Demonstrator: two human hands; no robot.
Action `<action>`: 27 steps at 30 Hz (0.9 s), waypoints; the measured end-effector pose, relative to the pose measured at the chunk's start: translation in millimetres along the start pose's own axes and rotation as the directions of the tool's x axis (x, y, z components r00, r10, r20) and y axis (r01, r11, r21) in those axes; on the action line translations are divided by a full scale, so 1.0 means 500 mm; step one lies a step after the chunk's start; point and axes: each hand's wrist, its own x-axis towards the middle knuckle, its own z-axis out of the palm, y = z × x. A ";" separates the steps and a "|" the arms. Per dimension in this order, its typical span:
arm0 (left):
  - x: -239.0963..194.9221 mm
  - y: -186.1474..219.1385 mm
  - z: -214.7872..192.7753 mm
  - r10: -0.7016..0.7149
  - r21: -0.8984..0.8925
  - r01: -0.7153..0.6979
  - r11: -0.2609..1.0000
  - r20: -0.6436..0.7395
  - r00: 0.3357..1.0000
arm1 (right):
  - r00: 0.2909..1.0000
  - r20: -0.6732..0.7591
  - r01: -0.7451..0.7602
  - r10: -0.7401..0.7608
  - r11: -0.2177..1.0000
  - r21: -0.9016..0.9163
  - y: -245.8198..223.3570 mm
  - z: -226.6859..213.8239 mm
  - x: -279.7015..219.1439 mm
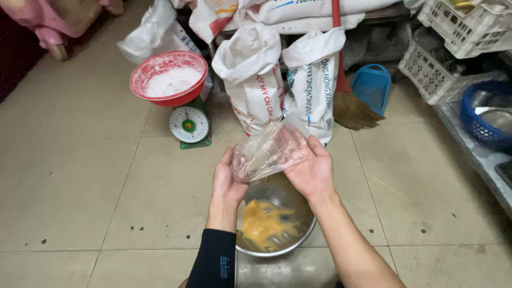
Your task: The person pipes yellow dough into small rosette shapes onto metal baking trays using a piping bag. They refill the piping bag from a metal bowl and continue filling the trays in neat rows.
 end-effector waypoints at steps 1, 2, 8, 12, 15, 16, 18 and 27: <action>0.001 0.007 0.007 -0.014 0.019 0.013 1.000 0.033 0.999 | 1.000 0.002 -0.006 0.006 1.000 -0.027 0.003 0.003 -0.006; -0.002 0.015 0.016 -0.028 0.040 0.025 0.999 0.065 0.998 | 0.993 0.118 -0.010 0.025 0.992 -0.124 0.004 0.005 -0.014; -0.027 0.049 0.097 -0.004 0.042 -0.003 0.999 0.163 0.987 | 0.932 0.216 0.070 0.291 0.440 -0.895 -0.015 -0.040 -0.031; -0.029 0.053 0.132 -0.007 0.068 -0.007 0.998 0.208 0.978 | 0.957 0.185 0.109 0.224 0.312 -0.944 0.046 -0.105 0.033; -0.035 0.061 0.132 -0.063 0.208 0.032 0.978 0.146 0.987 | 0.968 0.070 -0.073 0.241 0.537 -0.840 0.039 -0.099 0.072; -0.028 0.066 0.129 -0.065 0.279 0.042 0.959 0.073 0.995 | 0.964 0.024 -0.143 0.266 0.591 -0.794 0.031 -0.090 0.081; -0.019 0.069 0.114 -0.100 0.405 0.084 0.910 0.017 0.995 | 0.954 0.095 -0.042 0.284 0.443 -0.896 -0.002 -0.072 0.071; -0.008 -0.043 0.081 -0.316 0.397 0.287 0.872 0.008 0.949 | 0.975 0.111 -0.049 0.194 0.671 -0.740 -0.042 -0.077 0.041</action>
